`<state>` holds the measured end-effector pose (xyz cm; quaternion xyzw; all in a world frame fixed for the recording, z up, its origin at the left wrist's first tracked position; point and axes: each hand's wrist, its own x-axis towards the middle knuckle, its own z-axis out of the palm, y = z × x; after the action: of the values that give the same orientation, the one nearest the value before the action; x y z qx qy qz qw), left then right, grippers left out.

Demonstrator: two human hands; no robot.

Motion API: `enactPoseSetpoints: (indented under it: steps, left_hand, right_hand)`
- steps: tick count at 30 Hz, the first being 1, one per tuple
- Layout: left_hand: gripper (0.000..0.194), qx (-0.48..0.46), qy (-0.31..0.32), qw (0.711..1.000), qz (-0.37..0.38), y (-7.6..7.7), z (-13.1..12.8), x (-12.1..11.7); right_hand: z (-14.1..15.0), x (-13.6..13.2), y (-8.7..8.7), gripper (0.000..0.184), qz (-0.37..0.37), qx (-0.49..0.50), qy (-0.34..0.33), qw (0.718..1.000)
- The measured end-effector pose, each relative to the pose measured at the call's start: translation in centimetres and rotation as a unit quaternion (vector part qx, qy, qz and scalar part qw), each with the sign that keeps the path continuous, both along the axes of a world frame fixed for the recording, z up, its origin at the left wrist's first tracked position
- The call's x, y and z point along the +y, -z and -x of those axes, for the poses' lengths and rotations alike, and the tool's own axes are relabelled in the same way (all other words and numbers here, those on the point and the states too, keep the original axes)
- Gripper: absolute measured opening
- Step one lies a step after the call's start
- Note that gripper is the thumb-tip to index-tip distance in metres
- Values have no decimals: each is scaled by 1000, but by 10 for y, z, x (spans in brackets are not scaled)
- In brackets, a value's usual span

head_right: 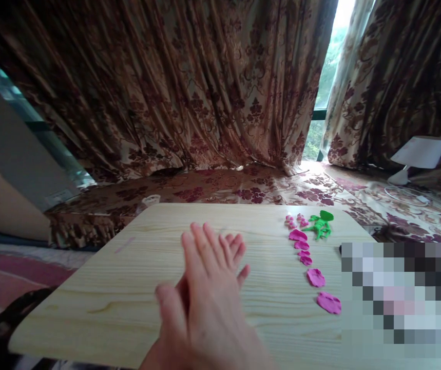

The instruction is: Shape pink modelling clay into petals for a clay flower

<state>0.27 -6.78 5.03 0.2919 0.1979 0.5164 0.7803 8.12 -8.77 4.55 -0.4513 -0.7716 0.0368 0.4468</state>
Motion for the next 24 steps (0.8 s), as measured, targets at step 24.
enactPoseSetpoints:
  steps: [24]
  left_hand:
    - [49, -64, 34, 997, 34, 6, 6, -6]
  right_hand:
    - [4, 1, 5, 54, 12, -30, 68, 997]
